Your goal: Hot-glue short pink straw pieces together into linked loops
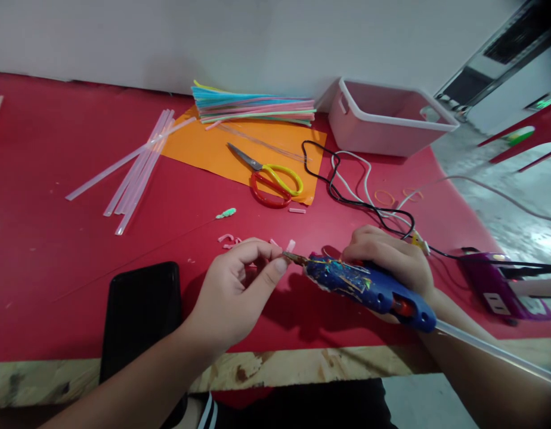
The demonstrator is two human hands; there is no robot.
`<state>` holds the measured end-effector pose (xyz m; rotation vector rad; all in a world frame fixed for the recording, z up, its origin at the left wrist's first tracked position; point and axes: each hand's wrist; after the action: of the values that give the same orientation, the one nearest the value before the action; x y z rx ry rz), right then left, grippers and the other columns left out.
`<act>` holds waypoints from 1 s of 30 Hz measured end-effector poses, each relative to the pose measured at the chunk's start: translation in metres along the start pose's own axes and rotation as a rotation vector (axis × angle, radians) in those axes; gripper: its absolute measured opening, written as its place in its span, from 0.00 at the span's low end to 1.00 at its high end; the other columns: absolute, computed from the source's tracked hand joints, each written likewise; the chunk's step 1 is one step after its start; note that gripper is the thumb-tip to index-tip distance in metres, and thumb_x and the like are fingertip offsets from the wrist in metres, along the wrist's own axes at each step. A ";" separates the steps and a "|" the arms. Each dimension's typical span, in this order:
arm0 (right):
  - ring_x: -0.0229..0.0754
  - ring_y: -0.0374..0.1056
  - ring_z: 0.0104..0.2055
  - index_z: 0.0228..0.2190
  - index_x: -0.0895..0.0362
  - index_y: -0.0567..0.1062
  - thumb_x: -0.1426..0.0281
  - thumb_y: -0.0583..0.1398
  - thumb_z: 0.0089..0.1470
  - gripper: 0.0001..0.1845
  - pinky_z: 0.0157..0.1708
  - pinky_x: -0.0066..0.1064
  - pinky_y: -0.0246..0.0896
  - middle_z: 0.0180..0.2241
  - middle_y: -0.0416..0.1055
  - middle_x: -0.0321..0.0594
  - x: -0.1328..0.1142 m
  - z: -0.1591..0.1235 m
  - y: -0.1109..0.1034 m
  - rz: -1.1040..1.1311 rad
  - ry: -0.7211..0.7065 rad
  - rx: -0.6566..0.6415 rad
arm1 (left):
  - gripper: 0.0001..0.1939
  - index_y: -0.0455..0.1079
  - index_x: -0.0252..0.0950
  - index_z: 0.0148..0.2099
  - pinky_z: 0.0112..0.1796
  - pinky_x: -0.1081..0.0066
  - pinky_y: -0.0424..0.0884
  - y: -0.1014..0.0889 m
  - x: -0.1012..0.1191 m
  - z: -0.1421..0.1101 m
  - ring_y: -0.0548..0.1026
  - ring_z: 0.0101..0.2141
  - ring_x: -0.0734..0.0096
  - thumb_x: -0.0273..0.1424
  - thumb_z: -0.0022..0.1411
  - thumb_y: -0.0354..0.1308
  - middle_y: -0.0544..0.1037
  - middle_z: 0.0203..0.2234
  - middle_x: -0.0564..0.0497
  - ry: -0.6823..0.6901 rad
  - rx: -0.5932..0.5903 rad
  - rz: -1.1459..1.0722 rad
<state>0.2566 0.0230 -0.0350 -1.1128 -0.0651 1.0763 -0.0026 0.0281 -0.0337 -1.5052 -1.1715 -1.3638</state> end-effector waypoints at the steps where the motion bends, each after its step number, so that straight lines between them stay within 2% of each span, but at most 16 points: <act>1: 0.42 0.65 0.31 0.40 0.56 0.72 0.50 0.51 0.66 0.23 0.32 0.35 0.63 0.28 0.70 0.41 0.000 0.000 0.000 0.000 0.000 0.008 | 0.06 0.73 0.36 0.34 0.33 0.75 0.68 0.000 0.000 0.000 0.73 0.32 0.75 0.31 0.63 0.62 0.74 0.30 0.53 0.004 -0.012 -0.014; 6: 0.41 0.65 0.30 0.40 0.56 0.72 0.52 0.52 0.66 0.21 0.33 0.35 0.63 0.28 0.70 0.40 -0.002 0.003 -0.002 -0.017 -0.033 0.034 | 0.05 0.73 0.36 0.34 0.34 0.78 0.70 0.000 0.002 0.000 0.73 0.32 0.77 0.30 0.62 0.63 0.75 0.31 0.54 0.020 -0.032 -0.082; 10: 0.39 0.65 0.28 0.40 0.55 0.71 0.56 0.53 0.67 0.16 0.32 0.35 0.62 0.27 0.70 0.38 -0.002 0.005 -0.003 -0.024 -0.035 0.044 | 0.04 0.73 0.36 0.33 0.34 0.80 0.71 0.001 0.002 0.001 0.74 0.32 0.78 0.29 0.61 0.64 0.75 0.30 0.54 0.052 -0.025 -0.080; 16: 0.39 0.65 0.28 0.40 0.57 0.71 0.49 0.52 0.65 0.24 0.32 0.36 0.60 0.28 0.70 0.40 0.001 0.004 -0.002 0.011 -0.059 0.062 | 0.04 0.73 0.36 0.34 0.33 0.78 0.71 -0.001 0.001 0.001 0.75 0.33 0.76 0.28 0.63 0.62 0.75 0.32 0.53 0.118 -0.022 -0.024; 23: 0.38 0.66 0.27 0.40 0.55 0.70 0.62 0.56 0.63 0.10 0.32 0.35 0.62 0.27 0.71 0.37 -0.002 0.007 -0.004 -0.041 -0.055 0.051 | 0.03 0.73 0.37 0.35 0.32 0.76 0.72 -0.002 -0.001 0.001 0.72 0.31 0.75 0.27 0.64 0.61 0.74 0.30 0.53 0.197 -0.039 0.005; 30: 0.39 0.67 0.27 0.40 0.54 0.71 0.65 0.57 0.62 0.07 0.31 0.35 0.63 0.27 0.71 0.36 -0.003 0.007 -0.005 -0.043 -0.042 0.060 | 0.04 0.74 0.36 0.35 0.34 0.74 0.72 -0.002 -0.003 0.001 0.72 0.32 0.74 0.27 0.65 0.60 0.73 0.30 0.53 0.228 -0.036 0.022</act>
<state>0.2547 0.0254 -0.0269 -1.0313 -0.0890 1.0566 -0.0044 0.0293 -0.0365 -1.3421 -0.9889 -1.5043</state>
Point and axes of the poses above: each hand's wrist, its own z-axis towards the middle knuckle, its own y-axis out of the palm, x = y × z
